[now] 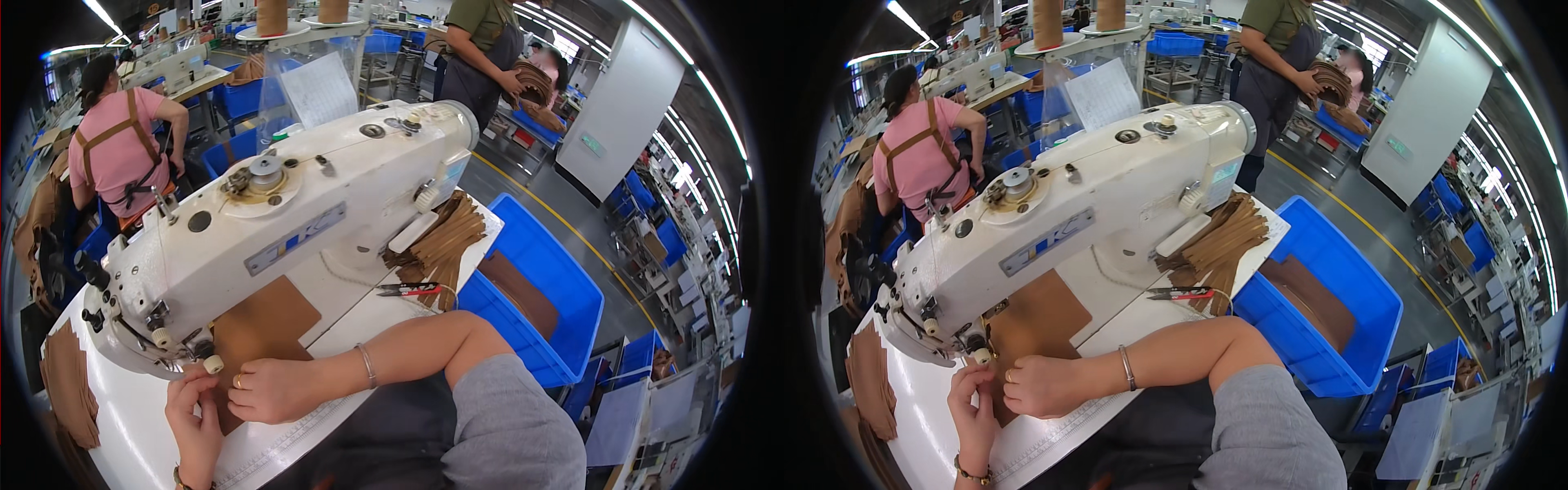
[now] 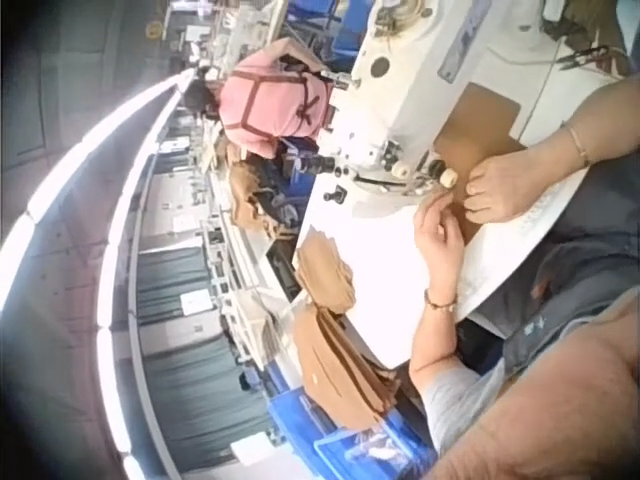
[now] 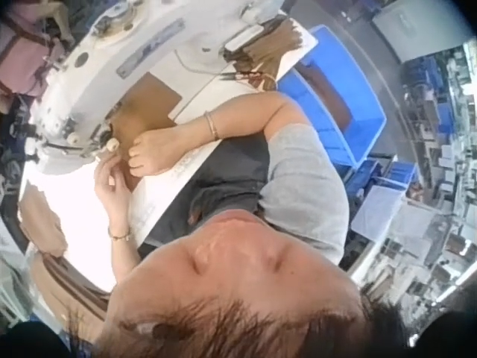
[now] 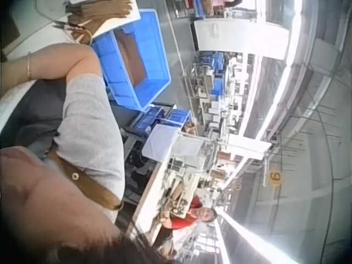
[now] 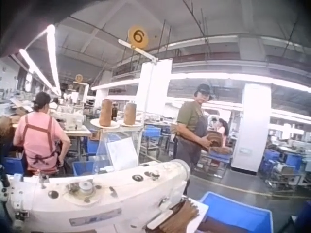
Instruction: Sewing a zipper and leather panels using an industrial sewing machine.
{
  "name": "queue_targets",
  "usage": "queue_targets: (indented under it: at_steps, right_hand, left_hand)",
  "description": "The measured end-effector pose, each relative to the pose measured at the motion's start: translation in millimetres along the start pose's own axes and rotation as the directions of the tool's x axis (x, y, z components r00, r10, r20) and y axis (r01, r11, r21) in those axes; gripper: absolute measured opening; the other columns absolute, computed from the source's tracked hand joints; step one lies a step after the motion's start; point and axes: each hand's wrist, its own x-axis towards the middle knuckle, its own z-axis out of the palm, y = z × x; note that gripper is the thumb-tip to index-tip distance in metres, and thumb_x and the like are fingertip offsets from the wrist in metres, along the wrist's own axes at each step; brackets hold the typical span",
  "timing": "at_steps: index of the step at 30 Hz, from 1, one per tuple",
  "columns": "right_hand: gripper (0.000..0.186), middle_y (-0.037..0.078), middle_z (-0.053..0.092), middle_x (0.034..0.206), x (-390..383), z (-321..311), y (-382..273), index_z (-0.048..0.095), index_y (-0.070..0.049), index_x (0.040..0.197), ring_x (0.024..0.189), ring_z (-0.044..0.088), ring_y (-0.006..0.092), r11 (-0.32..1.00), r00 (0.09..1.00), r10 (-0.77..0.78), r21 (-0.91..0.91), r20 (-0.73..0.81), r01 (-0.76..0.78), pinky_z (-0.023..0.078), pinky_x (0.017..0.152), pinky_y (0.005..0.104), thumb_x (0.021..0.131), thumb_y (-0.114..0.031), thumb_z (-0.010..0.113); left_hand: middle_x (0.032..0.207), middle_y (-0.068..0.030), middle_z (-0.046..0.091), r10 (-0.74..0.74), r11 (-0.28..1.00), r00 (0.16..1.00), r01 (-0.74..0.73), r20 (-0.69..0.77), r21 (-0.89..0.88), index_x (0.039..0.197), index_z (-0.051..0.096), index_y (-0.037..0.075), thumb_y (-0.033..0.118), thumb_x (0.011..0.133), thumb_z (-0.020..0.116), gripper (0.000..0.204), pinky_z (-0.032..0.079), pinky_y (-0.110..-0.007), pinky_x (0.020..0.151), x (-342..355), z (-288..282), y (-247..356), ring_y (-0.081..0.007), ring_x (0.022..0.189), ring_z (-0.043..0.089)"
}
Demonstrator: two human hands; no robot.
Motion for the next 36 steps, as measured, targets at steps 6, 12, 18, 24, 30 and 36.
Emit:
queue_targets:
  at_steps: [6, 12, 18, 24, 30, 36]
  right_hand:
    - [0.019, 0.006, 0.064, 0.087, 4.5, 7.7, 0.5, 0.065, -0.005, 0.089, 0.079, 0.063, 0.0208, 0.979, 0.976, -0.008, -0.201, -0.217, -0.037, 0.050, 0.064, 0.0342, 0.079, -0.021, 0.066]
    - [0.025, 0.008, 0.070, 0.077, 7.0, -4.8, 24.4, 0.076, -0.015, 0.087, 0.071, 0.069, 0.0311, 0.805, 0.855, 0.517, 0.365, -0.044, -0.468, 0.052, 0.058, 0.0455, 0.095, -0.037, 0.069]
    - [0.027, 0.006, 0.053, 0.060, 9.3, -19.4, 35.1, 0.071, 0.003, 0.086, 0.059, 0.043, 0.0067, 0.482, 0.717, 0.681, 0.644, 0.150, -0.593, 0.037, 0.051, 0.0293, 0.101, -0.019, 0.070]
    - [0.033, -0.006, 0.048, 0.062, 9.3, -19.1, 33.5, 0.063, 0.003, 0.078, 0.062, 0.039, 0.0030, 0.399, 0.676, 0.713, 0.685, 0.186, -0.609, 0.032, 0.051, 0.0271, 0.101, -0.017, 0.073]
    - [0.028, 0.007, 0.041, 0.062, 5.6, -19.0, 32.1, 0.058, 0.005, 0.082, 0.060, 0.036, 0.0098, 0.426, 0.693, 0.702, 0.682, 0.164, -0.594, 0.034, 0.053, 0.0311, 0.099, -0.015, 0.070]
    - [0.027, 0.008, 0.044, 0.063, 5.6, -19.1, 31.8, 0.059, 0.004, 0.082, 0.061, 0.037, 0.0101, 0.443, 0.715, 0.685, 0.698, 0.141, -0.562, 0.036, 0.053, 0.0308, 0.100, -0.014, 0.069]
  left_hand:
    - [0.114, -0.0040, 0.065, -0.384, 0.809, 0.901, 0.434, 0.203, -0.396, 0.107, 0.067, 0.001, -0.008, 0.093, 0.056, 0.020, 0.049, -0.026, 0.086, 7.7, -16.1, 12.0, -0.0129, 0.105, 0.060]
    - [0.102, -0.0042, 0.063, -0.295, 0.909, 0.940, 0.221, -0.172, -0.353, 0.101, 0.063, 0.002, -0.001, 0.090, 0.061, 0.011, 0.050, -0.026, 0.083, 4.4, -26.2, 0.3, -0.0135, 0.096, 0.059]
    - [0.071, -0.0014, 0.069, 0.017, 0.935, 0.986, -0.075, 0.169, 0.347, 0.095, 0.079, 0.011, 0.021, 0.079, 0.085, 0.020, 0.053, -0.033, 0.059, 5.3, -29.5, -1.5, -0.0190, 0.064, 0.068]
    - [0.066, 0.0008, 0.067, 0.244, 0.780, 0.961, -0.274, 0.130, 0.562, 0.098, 0.079, 0.012, 0.018, 0.084, 0.081, 0.016, 0.051, -0.032, 0.056, 5.4, -4.0, -9.7, -0.0176, 0.059, 0.066]
    - [0.067, 0.0000, 0.067, 0.257, 0.761, 0.953, -0.301, 0.159, 0.575, 0.098, 0.079, 0.011, 0.017, 0.088, 0.077, 0.012, 0.052, -0.033, 0.057, 8.6, -0.4, -19.6, -0.0182, 0.060, 0.067]
    - [0.063, -0.0009, 0.066, 0.241, 0.794, 0.953, -0.303, 0.186, 0.527, 0.099, 0.079, 0.011, 0.020, 0.089, 0.076, 0.013, 0.052, -0.033, 0.056, 8.5, 0.0, -11.8, -0.0195, 0.057, 0.067]
